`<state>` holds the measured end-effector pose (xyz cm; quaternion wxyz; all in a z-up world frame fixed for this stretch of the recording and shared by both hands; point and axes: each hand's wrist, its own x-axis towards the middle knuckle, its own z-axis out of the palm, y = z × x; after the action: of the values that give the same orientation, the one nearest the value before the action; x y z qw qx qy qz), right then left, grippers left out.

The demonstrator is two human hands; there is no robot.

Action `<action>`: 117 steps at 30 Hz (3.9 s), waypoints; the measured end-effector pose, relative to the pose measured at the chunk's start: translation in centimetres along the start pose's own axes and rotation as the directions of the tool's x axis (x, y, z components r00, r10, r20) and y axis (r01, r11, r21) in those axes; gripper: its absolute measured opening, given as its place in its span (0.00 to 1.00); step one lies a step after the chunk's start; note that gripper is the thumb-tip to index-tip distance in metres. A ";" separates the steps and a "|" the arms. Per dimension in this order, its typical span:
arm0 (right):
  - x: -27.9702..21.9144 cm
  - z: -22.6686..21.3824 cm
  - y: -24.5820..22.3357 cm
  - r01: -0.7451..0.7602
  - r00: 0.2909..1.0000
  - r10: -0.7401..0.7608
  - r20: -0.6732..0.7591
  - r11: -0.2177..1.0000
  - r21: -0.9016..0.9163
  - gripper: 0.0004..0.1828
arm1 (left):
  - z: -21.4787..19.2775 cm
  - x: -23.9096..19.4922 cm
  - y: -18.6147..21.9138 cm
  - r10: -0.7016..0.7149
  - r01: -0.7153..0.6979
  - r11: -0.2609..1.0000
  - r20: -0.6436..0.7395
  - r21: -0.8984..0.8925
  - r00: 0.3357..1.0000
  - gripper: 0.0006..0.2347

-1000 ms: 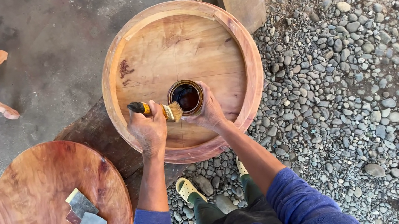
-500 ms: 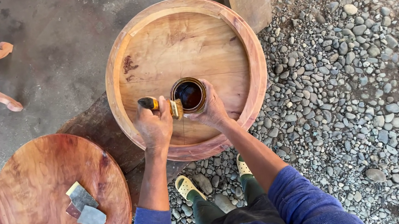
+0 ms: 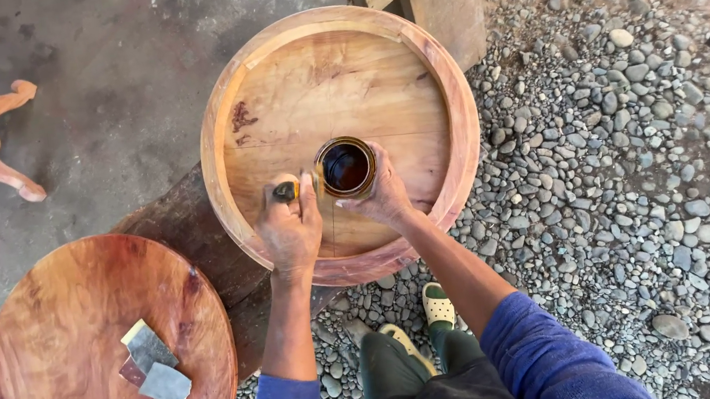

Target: The person applies a dark liquid finish to a round wooden tabletop using a brush. They dip the brush into a can placed on the table and spread the finish across the surface and edges, occasionally rotating the table to reach different areas.

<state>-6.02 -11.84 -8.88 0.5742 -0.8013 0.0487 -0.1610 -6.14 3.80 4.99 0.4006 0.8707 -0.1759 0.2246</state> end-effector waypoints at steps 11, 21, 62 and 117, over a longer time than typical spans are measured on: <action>0.0 0.1 0.0 -0.010 1.000 0.008 -0.030 0.998 -0.062 0.61 | 2.1 -2.5 -2.4 0.107 -0.102 0.991 0.058 -0.085 0.993 0.05; -4.6 -4.5 4.4 -0.073 0.995 0.095 0.038 0.919 -0.387 0.60 | -5.0 -14.9 -0.2 -0.591 0.584 0.707 0.120 -0.400 0.798 0.04; -44.7 -25.5 17.8 -0.785 0.556 0.826 -0.093 0.485 -0.385 0.35 | -3.8 -27.5 -9.6 -0.246 0.246 0.969 -0.251 -0.034 0.936 0.08; -48.2 -30.6 26.2 -0.767 0.516 0.857 0.014 0.469 -0.438 0.27 | 3.3 -25.2 -0.4 -0.100 0.100 0.995 -0.167 -0.005 0.981 0.10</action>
<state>-58.31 -35.60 -34.34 0.4159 -0.7862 0.3886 0.2406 -26.27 4.69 -10.58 0.4234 0.8571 -0.0972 0.2768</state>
